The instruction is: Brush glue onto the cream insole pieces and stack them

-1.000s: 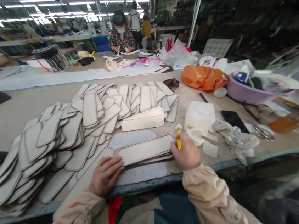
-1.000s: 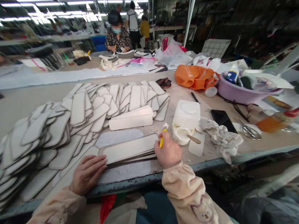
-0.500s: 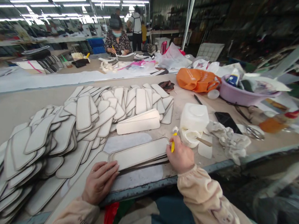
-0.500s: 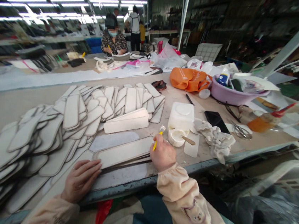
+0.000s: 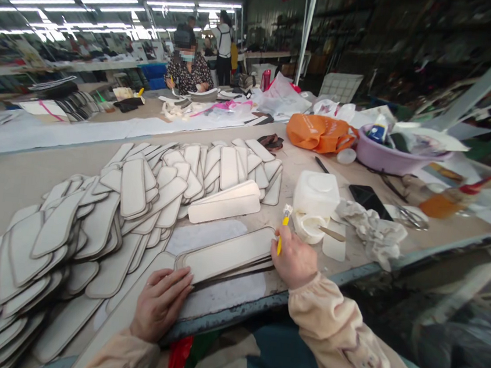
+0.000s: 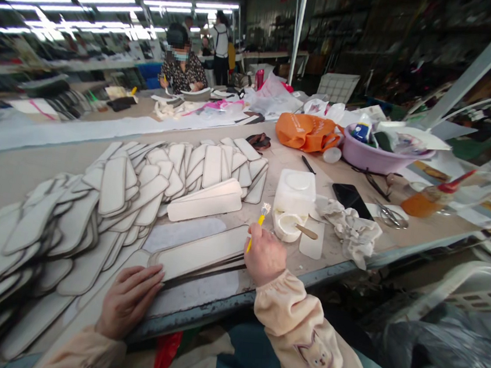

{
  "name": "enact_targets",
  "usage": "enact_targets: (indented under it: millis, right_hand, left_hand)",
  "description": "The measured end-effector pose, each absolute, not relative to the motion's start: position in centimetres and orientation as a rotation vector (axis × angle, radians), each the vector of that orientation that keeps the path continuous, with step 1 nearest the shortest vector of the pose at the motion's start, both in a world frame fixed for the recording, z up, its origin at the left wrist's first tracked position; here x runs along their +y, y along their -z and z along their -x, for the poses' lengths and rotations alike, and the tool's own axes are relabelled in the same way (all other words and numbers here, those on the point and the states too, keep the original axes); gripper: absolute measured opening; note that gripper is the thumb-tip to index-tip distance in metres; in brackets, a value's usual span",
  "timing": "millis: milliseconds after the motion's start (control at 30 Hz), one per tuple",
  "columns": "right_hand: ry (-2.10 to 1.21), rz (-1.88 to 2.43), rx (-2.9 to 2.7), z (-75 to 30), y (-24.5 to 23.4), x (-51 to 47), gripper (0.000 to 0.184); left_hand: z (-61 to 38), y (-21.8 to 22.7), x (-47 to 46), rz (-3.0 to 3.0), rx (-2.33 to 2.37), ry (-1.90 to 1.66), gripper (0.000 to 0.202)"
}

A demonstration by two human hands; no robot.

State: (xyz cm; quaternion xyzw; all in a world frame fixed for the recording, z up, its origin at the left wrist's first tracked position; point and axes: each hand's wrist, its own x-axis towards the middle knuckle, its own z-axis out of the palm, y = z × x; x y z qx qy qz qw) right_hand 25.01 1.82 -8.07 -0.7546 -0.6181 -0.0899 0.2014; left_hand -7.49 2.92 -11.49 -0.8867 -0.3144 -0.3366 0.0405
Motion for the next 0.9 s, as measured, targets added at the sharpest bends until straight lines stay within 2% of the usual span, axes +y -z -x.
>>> enact_targets:
  millis: [133, 233, 300, 467, 767, 900]
  right_hand:
    - [0.157, 1.786, -1.913, -23.5, 7.2, 1.1, 0.014]
    - [0.013, 1.462, -2.046, -21.3, 7.9, 0.8, 0.011]
    - [-0.042, 1.37, -2.093, -20.1, 8.9, 0.8, 0.015]
    - [-0.08, 1.439, -2.082, -20.7, 10.3, 1.1, 0.022]
    - [0.074, 1.719, -1.857, -25.4, 10.0, 1.4, 0.015]
    - [0.016, 1.887, -1.656, -25.9, 9.9, 1.9, 0.023]
  left_hand:
    - [7.5, 11.5, 3.0, 2.703, -0.945, 1.004, 0.031]
    - [7.6, 11.5, 3.1, 2.702, -0.927, 1.002, 0.031]
    - [7.6, 11.5, 3.2, 2.709, -0.905, 1.003, 0.033]
    - [7.7, 11.6, 3.4, 2.716, -0.878, 1.004, 0.034]
    - [7.8, 11.7, 3.2, 2.728, -0.921, 1.024, 0.036]
    - [7.4, 11.3, 2.7, 2.717, -0.968, 1.021, 0.033]
